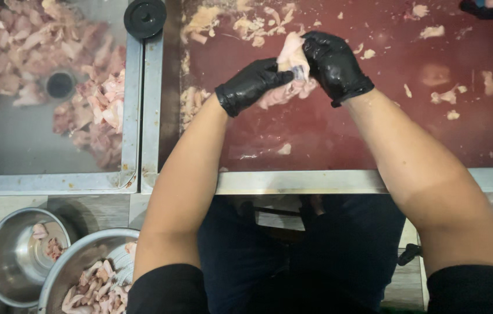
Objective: The person repeatedly picks up pieces of raw chicken from a red cutting board, removes fat and connective tissue by hand, and places the trimmed meat into a metal bowl. The process continues with multiple pieces handled one at a time.
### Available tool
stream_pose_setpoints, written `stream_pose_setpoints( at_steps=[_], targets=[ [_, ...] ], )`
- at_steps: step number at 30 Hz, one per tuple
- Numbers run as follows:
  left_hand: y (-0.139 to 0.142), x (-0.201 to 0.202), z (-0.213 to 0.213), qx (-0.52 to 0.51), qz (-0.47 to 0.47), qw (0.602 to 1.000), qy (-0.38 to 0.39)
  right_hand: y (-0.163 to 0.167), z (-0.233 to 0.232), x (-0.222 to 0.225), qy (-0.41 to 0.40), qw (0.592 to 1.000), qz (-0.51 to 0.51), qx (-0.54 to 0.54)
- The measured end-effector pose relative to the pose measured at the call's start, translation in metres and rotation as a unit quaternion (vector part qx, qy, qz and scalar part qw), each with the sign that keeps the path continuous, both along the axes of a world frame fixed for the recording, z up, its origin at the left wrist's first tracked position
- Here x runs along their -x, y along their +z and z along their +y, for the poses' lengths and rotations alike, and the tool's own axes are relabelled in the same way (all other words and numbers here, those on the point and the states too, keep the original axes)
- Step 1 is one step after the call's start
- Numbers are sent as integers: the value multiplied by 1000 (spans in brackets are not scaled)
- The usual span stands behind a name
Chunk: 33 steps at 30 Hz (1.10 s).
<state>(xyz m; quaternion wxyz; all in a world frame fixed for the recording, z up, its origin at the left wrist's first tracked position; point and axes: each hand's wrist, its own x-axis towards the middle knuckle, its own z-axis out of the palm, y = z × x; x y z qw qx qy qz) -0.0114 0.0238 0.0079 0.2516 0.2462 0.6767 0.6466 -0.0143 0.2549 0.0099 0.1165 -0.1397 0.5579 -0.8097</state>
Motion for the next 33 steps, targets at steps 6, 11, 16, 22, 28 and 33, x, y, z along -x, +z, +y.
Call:
stream_pose_setpoints(
  at_steps=[6, 11, 16, 22, 28, 33],
  targets=[
    [6, 31, -72, -148, 8, 967, 209, -10, 31, 20, -79, 918, 89, -379],
    [6, 58, -147, -133, 316, 588, 733, -24, 36, 21, 149, 716, 124, -671],
    [12, 42, -161, -166, 233, 550, 785, -3, 27, 3, 166, 717, 61, -674],
    [0, 47, -73, -36, 439, 698, 564, 25, 23, -10, 176, 715, -6, -676],
    [-19, 25, -14, 638, 154, 751, 74, 9, 27, -5, 206, 671, 96, -705],
    [-31, 9, -9, 728, -3, 670, -144, 18, 32, -3, 194, 698, -17, -689]
  ],
)
